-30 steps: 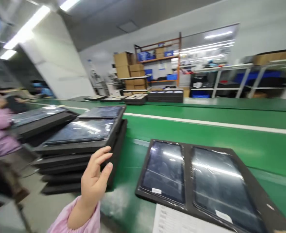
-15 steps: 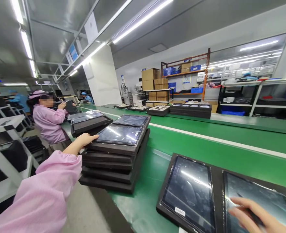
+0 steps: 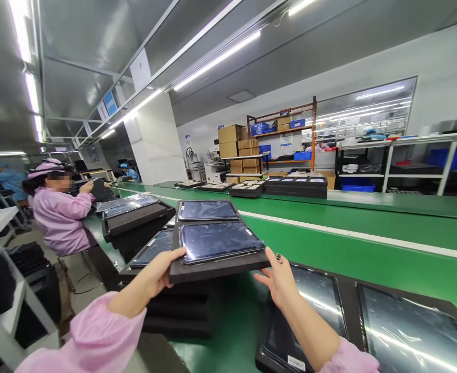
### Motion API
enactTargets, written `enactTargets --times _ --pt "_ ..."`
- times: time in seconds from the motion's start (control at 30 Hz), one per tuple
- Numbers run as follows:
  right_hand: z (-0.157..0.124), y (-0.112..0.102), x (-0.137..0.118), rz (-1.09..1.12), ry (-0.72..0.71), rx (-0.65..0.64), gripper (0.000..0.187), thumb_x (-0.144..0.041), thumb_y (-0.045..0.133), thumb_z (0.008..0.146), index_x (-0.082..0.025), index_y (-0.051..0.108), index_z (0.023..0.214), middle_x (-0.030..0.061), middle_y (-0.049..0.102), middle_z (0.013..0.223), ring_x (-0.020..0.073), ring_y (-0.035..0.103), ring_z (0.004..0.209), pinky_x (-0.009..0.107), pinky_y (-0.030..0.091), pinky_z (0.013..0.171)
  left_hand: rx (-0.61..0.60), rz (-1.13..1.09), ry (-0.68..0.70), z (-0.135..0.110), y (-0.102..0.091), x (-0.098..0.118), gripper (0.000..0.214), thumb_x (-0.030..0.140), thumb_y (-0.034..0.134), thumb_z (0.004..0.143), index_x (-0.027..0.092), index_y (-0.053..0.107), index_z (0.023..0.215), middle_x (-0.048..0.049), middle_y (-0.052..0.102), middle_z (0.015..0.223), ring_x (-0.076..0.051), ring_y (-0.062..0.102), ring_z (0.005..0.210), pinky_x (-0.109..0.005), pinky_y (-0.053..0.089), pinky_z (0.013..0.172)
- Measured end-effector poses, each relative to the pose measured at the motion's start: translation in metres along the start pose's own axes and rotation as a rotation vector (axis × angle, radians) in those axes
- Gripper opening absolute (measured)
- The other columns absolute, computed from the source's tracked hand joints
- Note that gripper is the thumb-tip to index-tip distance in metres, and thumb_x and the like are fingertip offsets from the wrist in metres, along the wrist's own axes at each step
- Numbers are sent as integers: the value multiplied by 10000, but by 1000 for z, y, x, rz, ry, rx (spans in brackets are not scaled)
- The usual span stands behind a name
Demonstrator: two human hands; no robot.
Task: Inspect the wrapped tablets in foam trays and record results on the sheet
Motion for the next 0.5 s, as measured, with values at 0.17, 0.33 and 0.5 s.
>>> enactTargets --times 0.17,0.33,0.5 --pt "29 -34 -20 21 -160 299 963 -470 776 488 -251 251 1266 120 461 1240 188 609 867 270 540 581 -111 -141 -109 -29 68 -50 419 505 712 637 201 524 856 26 565 562 -127 505 429 -202 325 339" --pt "56 -61 -46 -85 -243 396 1004 -301 784 403 -198 332 1293 114 520 1149 182 600 800 247 526 591 -358 -228 -138 -43 101 -55 462 549 692 668 177 557 907 -77 670 804 -181 623 633 -261 488 489" --pt "71 -61 -67 -131 -312 368 989 -258 756 454 -241 300 1332 77 543 1097 163 590 719 262 520 566 -317 69 -187 -22 65 -23 443 556 668 692 119 624 746 -132 676 711 -221 641 577 -272 472 467"
Point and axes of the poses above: each hand's wrist, its own z-axis towards the middle knuckle, its own y-axis out of the palm, x = y × z, the point moved 10 cm from there along z, towards the middle knuckle
